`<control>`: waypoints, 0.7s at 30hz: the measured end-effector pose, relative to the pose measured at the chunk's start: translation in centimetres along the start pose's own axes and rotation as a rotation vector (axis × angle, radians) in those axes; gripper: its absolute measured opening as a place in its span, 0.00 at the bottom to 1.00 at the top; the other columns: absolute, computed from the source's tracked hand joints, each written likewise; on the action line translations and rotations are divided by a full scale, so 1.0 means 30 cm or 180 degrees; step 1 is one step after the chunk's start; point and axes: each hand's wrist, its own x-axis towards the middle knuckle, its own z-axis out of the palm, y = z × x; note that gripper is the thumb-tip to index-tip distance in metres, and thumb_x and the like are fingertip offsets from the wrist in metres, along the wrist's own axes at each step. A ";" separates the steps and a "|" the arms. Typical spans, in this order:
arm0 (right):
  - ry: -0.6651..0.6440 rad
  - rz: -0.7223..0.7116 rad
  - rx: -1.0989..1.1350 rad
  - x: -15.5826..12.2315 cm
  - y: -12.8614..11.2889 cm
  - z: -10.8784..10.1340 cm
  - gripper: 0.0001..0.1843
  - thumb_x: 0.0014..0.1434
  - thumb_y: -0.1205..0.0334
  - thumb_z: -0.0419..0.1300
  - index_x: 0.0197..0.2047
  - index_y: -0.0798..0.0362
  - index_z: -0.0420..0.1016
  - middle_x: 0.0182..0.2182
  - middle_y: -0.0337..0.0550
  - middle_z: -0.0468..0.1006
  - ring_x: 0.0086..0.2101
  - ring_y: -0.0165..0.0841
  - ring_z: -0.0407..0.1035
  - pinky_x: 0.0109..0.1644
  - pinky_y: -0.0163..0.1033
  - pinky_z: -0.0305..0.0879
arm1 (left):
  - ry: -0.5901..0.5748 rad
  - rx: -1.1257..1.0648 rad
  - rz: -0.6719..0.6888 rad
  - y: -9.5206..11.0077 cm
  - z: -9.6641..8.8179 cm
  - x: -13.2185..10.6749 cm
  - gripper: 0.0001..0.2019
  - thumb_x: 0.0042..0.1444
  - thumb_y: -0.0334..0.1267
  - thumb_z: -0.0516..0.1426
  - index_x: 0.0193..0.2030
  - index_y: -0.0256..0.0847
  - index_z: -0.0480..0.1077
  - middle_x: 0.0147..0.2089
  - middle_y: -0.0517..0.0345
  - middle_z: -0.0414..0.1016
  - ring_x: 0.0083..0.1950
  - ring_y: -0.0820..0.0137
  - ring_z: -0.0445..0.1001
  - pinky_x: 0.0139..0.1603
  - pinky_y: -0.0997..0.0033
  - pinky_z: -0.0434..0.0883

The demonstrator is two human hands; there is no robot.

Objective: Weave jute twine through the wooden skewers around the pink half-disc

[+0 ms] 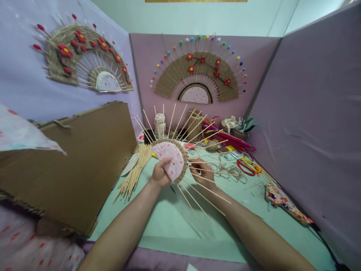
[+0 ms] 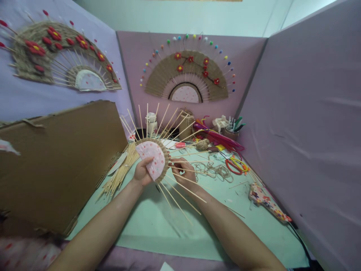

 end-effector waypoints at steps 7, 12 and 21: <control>0.0044 0.0111 0.0078 0.004 0.003 -0.004 0.07 0.56 0.59 0.56 0.35 0.51 0.74 0.27 0.41 0.72 0.23 0.27 0.59 0.26 0.34 0.59 | -0.0112 0.0173 0.0060 0.019 0.001 -0.004 0.18 0.47 0.29 0.54 0.46 0.31 0.70 0.40 0.46 0.78 0.47 0.59 0.75 0.56 0.54 0.64; -0.0158 0.0209 0.0213 0.015 -0.001 -0.018 0.08 0.56 0.57 0.57 0.35 0.51 0.74 0.27 0.42 0.72 0.26 0.29 0.63 0.29 0.36 0.61 | -0.0340 0.0236 0.0063 0.037 0.000 -0.006 0.19 0.47 0.31 0.53 0.47 0.30 0.70 0.44 0.43 0.77 0.51 0.57 0.72 0.58 0.53 0.63; -0.0495 0.0841 0.0527 0.061 0.052 -0.048 0.12 0.51 0.53 0.61 0.30 0.53 0.75 0.25 0.42 0.73 0.24 0.29 0.64 0.28 0.35 0.60 | 0.0089 0.0341 0.0288 0.077 0.001 -0.008 0.14 0.47 0.27 0.54 0.42 0.34 0.72 0.37 0.50 0.79 0.44 0.61 0.76 0.55 0.56 0.67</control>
